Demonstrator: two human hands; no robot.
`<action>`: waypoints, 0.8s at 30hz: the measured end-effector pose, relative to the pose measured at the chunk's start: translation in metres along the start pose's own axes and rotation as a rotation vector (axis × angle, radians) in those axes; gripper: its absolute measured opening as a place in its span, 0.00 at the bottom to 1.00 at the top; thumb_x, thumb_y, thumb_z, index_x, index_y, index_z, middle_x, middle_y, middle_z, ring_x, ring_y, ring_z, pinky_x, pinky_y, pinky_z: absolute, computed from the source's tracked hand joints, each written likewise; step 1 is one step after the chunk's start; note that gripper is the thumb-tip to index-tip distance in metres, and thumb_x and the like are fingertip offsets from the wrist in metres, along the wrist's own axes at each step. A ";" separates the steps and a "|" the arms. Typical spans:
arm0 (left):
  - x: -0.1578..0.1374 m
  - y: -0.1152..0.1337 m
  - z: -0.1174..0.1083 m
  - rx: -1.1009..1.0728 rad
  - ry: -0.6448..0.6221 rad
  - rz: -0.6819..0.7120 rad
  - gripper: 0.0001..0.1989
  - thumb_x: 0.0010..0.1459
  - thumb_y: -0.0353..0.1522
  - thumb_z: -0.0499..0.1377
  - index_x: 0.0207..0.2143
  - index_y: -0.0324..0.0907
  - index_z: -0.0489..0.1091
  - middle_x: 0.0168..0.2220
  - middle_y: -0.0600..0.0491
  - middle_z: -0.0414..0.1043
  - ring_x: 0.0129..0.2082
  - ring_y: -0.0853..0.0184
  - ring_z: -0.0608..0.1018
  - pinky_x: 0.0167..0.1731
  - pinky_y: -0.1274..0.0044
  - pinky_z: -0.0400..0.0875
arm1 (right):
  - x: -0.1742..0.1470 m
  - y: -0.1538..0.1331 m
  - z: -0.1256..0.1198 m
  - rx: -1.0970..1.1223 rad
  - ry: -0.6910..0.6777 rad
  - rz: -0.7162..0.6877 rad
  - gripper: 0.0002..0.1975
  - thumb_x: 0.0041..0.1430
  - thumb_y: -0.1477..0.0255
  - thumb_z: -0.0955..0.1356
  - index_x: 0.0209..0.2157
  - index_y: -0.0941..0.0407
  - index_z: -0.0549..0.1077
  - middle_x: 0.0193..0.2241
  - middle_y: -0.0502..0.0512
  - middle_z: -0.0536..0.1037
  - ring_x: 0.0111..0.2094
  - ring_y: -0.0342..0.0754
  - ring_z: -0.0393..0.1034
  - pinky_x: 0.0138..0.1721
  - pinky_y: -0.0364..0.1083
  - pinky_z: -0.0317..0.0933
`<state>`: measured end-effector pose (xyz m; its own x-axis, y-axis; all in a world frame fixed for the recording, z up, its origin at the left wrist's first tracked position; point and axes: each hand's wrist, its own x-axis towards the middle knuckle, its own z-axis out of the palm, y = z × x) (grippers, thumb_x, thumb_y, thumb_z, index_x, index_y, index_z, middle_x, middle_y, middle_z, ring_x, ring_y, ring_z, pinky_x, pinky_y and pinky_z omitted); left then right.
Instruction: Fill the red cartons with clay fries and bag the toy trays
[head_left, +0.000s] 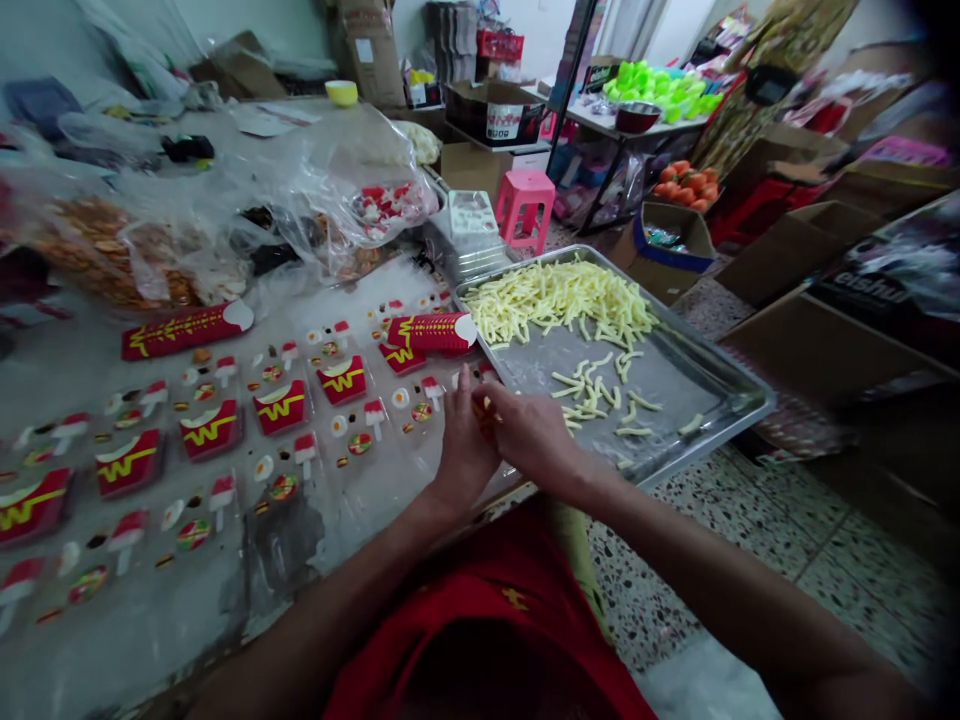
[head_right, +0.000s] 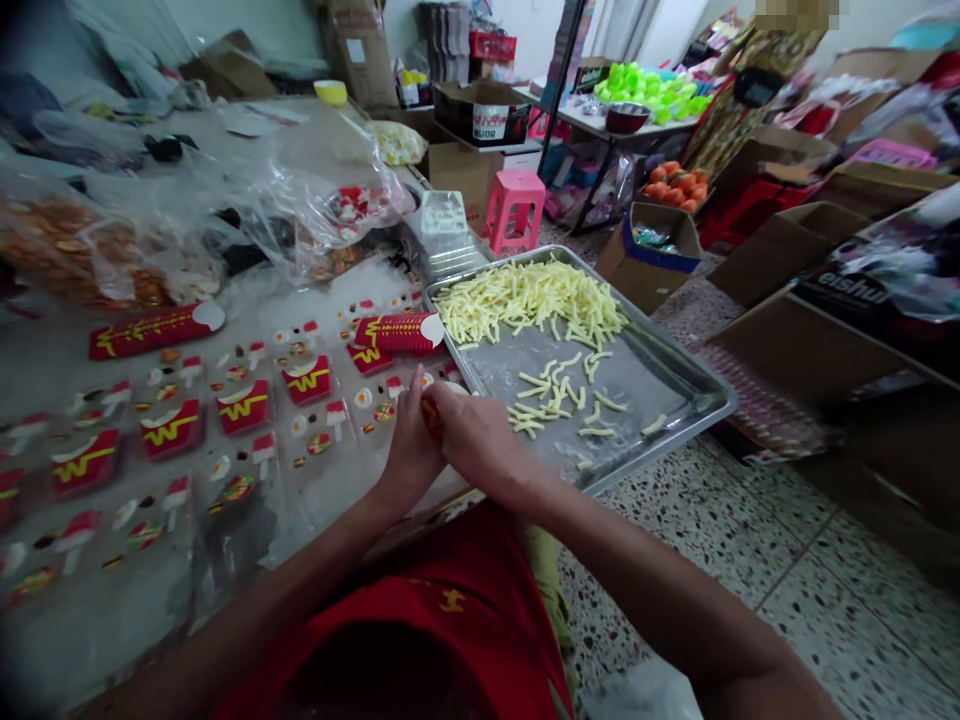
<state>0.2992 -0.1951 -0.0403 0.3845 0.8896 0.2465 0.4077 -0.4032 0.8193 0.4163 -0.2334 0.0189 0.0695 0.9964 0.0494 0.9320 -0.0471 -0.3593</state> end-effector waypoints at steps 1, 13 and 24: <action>0.004 -0.001 -0.006 -0.042 -0.055 0.024 0.51 0.54 0.30 0.65 0.72 0.45 0.39 0.57 0.41 0.68 0.55 0.56 0.73 0.55 0.62 0.71 | 0.006 0.008 -0.004 0.029 -0.030 -0.024 0.22 0.58 0.75 0.67 0.55 0.52 0.71 0.39 0.55 0.83 0.37 0.51 0.77 0.33 0.45 0.57; -0.009 -0.031 -0.029 0.487 -0.332 0.132 0.69 0.34 0.58 0.71 0.71 0.36 0.45 0.71 0.30 0.48 0.71 0.39 0.52 0.67 0.46 0.43 | 0.037 0.031 -0.010 -0.259 -0.464 -0.583 0.30 0.53 0.85 0.67 0.58 0.53 0.67 0.39 0.58 0.81 0.37 0.49 0.73 0.33 0.46 0.54; -0.005 -0.039 -0.028 0.679 -0.403 0.156 0.63 0.40 0.63 0.64 0.70 0.35 0.51 0.73 0.34 0.42 0.72 0.39 0.46 0.67 0.45 0.32 | 0.036 0.032 0.008 -0.314 -0.531 -0.566 0.13 0.62 0.81 0.66 0.46 0.57 0.75 0.39 0.60 0.80 0.42 0.52 0.72 0.39 0.47 0.59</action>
<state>0.2581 -0.1775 -0.0591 0.6948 0.7189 0.0199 0.6895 -0.6738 0.2656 0.4457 -0.1987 0.0017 -0.5422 0.7728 -0.3299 0.8371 0.5309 -0.1321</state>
